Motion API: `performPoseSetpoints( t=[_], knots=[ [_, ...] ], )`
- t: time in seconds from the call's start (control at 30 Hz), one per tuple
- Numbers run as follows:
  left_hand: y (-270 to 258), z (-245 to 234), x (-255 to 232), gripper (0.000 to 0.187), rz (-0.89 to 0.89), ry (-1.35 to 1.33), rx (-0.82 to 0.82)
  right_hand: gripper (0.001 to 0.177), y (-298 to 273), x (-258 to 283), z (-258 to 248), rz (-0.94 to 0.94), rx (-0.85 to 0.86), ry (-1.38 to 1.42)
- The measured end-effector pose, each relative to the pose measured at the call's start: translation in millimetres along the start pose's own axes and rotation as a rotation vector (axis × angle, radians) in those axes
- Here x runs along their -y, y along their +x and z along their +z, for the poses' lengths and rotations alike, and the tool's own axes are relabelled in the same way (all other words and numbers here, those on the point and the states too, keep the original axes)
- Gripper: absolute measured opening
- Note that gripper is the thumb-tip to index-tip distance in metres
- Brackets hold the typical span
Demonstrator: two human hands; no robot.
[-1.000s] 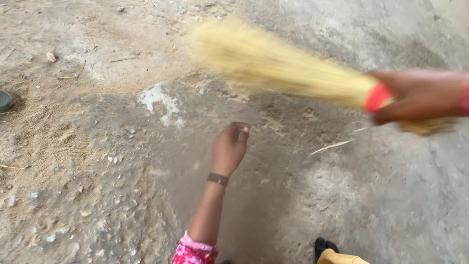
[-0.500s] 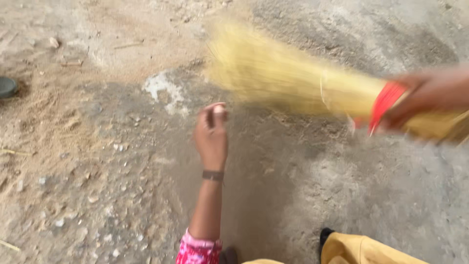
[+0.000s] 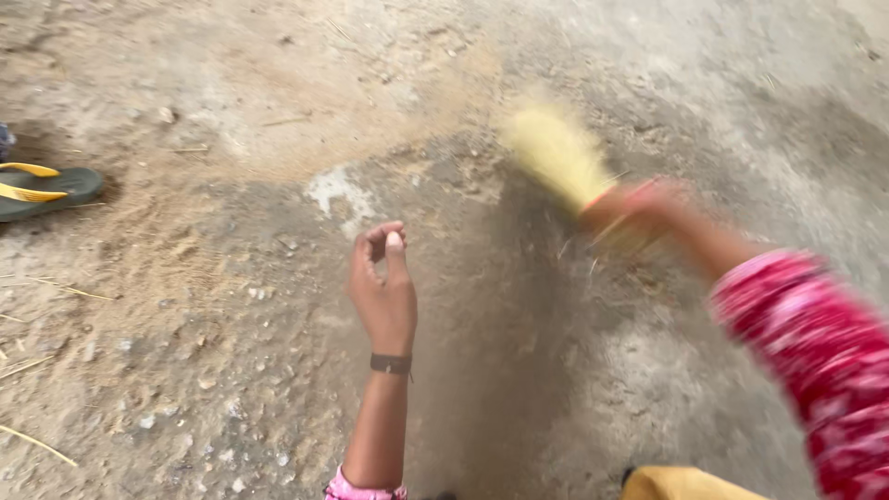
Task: The person sweeps debris from a patterned floor and a burlap mat using a short handheld broom.
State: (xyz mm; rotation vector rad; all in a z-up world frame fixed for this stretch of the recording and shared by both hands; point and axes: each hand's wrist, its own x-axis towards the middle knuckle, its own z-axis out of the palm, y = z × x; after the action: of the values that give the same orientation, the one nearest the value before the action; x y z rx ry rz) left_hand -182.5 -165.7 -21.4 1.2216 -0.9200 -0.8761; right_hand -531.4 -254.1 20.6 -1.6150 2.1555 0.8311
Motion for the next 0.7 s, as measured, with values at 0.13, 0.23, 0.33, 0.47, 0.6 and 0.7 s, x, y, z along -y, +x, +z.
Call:
performPoseSetpoints(
  t=[0.13, 0.23, 0.33, 0.47, 0.6, 0.7],
  knots=[
    [0, -6, 4, 0.016, 0.012, 0.024, -0.04, 0.046, -75, 142, 24, -0.436, -0.049, -0.017],
    [-3, -4, 2, 0.015, 0.003, -0.01, -0.056, 0.036, -127, 116, -51, -0.314, 0.328, 0.144],
    [-5, -8, -5, 0.015, 0.087, 0.009, -0.079, 0.065, -144, 62, -122, -0.127, 0.275, 0.466],
    [-3, -17, -13, 0.014, 0.093, 0.031, -0.105, 0.074, -87, -22, -141, -0.008, -0.044, 0.309],
    [-5, -27, -16, 0.014, 0.114, 0.108, -0.093, 0.053, 4, -44, -103, 0.071, -0.07, 0.2],
    [-4, -33, -20, 0.015, 0.15, 0.182, -0.071, 0.044, 26, 24, -52, -0.076, -0.042, -0.052]
  ],
)
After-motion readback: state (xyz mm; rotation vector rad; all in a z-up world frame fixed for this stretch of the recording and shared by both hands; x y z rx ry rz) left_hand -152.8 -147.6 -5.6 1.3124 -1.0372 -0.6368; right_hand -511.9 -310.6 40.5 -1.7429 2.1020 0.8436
